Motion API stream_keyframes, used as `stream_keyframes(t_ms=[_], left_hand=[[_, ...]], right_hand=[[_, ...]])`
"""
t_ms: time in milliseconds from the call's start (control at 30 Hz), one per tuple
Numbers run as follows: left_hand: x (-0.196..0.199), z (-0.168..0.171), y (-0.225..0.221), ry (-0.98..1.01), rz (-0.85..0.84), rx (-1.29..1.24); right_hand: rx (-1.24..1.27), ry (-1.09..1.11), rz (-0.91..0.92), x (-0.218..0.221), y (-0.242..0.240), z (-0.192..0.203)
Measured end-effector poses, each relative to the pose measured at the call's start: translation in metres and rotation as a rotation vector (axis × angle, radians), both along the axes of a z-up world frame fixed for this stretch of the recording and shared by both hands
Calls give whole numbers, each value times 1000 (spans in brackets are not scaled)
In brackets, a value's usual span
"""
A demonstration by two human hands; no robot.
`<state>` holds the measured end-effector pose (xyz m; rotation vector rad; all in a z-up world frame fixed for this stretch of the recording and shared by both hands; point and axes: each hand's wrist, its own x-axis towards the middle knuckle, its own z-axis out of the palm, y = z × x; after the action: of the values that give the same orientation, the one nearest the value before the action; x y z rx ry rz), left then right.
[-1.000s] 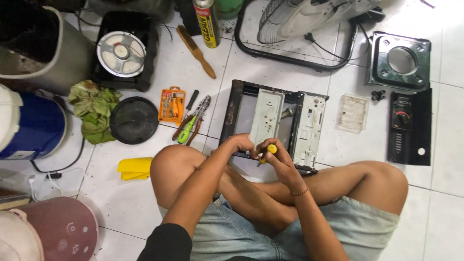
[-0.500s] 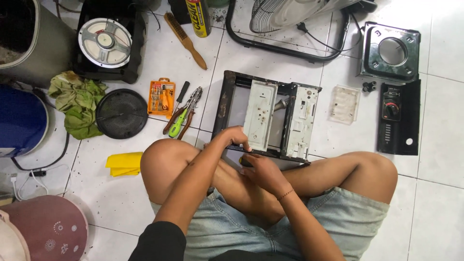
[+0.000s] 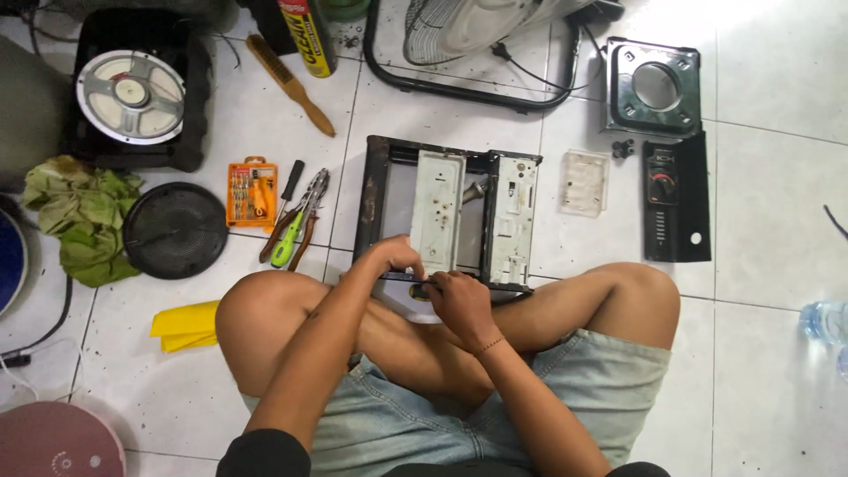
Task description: The person is disassembling a portable stove by using a screwdriver to remove screws from the internal metal frame.
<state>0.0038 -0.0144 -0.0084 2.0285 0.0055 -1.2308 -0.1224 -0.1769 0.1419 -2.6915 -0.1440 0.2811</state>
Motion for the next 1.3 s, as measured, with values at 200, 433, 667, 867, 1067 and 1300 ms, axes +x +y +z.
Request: stream_keyframes(t_ms=[200, 433, 667, 867, 1067, 1300], left_hand=[[-2, 6, 4, 60, 132, -63], [-1, 12, 7, 80, 221, -101], [-3, -1, 10, 121, 277, -142], [-2, -12, 10, 129, 297, -142], [1, 5, 5, 137, 267, -125], [2, 7, 3, 116, 268, -108]], right_hand=[[-44, -141, -1, 3, 1, -18], [-52, -139, 44, 9, 1, -23], [-98, -157, -5, 4, 5, -23], [-147, -162, 76, 8, 6, -24], [-118, -96, 158, 15, 13, 26], [-195, -41, 93, 19, 9, -19]])
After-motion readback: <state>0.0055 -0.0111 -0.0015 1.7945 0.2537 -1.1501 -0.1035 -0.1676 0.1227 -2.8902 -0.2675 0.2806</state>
